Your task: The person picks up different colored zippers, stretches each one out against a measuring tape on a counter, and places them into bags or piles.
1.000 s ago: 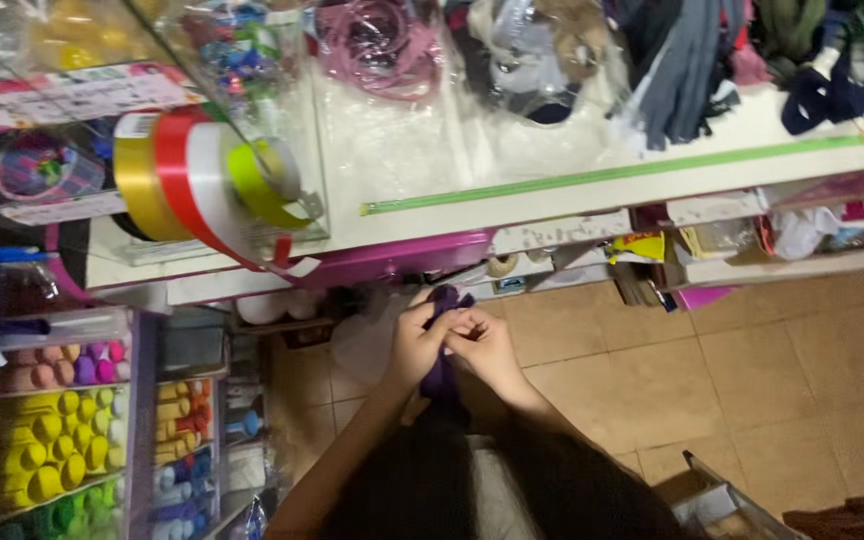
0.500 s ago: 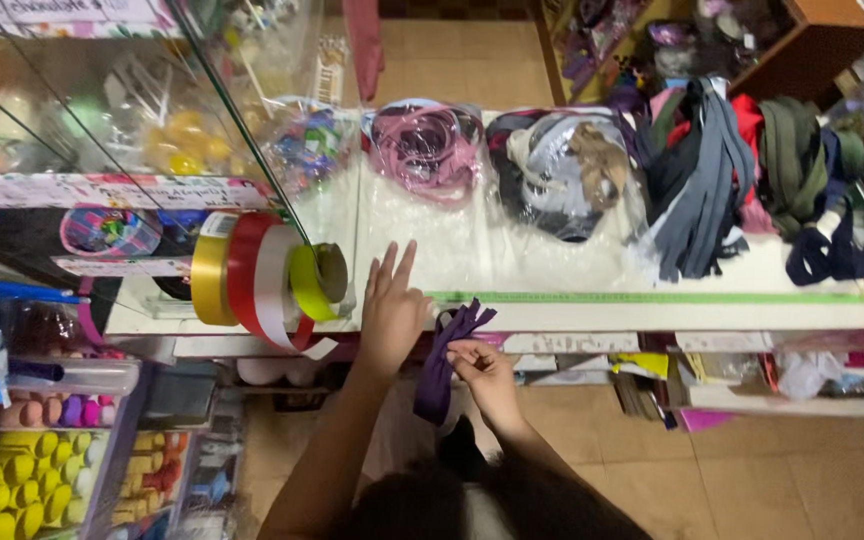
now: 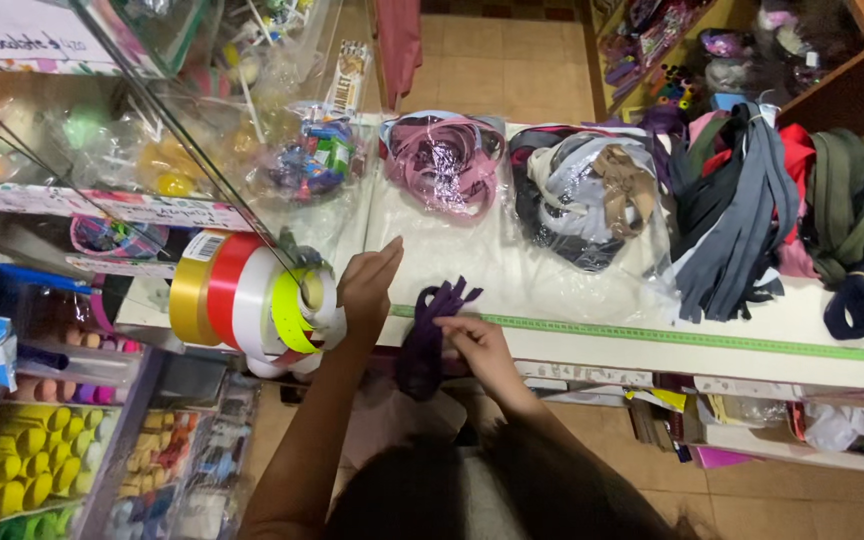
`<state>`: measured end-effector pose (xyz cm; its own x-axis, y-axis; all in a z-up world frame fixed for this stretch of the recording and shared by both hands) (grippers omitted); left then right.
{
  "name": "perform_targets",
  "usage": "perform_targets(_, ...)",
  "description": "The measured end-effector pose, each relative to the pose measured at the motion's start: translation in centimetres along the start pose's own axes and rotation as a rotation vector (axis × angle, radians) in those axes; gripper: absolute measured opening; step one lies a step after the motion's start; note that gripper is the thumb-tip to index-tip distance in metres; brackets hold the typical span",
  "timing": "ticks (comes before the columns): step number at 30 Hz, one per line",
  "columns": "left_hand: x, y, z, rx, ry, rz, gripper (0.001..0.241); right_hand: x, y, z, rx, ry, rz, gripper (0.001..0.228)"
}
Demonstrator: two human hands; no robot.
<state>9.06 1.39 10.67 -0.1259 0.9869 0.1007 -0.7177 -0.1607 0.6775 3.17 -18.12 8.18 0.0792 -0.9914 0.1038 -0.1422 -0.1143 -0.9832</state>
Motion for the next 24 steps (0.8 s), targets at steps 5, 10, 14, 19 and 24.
perform_targets(5, 0.1, 0.7, -0.2, -0.182, 0.065, 0.350, 0.037, -0.9, -1.0, 6.5, 0.070, 0.105, 0.032, 0.030)
perform_targets(10, 0.7, -0.3, -1.8, -0.108, -0.011, 0.333, 0.048, -3.8, -4.8, 12.8, 0.074, 0.249, 0.257, 0.051)
perform_targets(14, 0.9, 0.8, -1.6, 0.000, -0.041, 0.201, 0.056, -4.5, 1.4, 23.2, 0.274, 0.330, -0.038, 0.075)
perform_targets(19, 1.0, 3.3, -1.5, 0.159, 0.044, -0.019, 0.044, -6.1, 0.3, 21.9, 0.197, 0.335, -0.343, 0.060)
perform_targets(24, 1.6, 2.0, -3.2, 0.036, -0.082, 0.171, 0.051, -5.1, 6.4, 30.9, 0.221, 0.455, -0.790, 0.044)
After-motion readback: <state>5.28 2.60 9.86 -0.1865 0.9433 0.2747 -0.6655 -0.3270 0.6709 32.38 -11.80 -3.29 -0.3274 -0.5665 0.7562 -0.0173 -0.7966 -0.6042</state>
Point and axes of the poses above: each hand's wrist, its own z-axis towards the middle knuckle, its own x-axis out of the back of the hand, y = z × x, the point moved 2 cm from there along z, towards the middle knuckle, and after that the axes turned 14 degrees about -z, right-handed, at the moved point
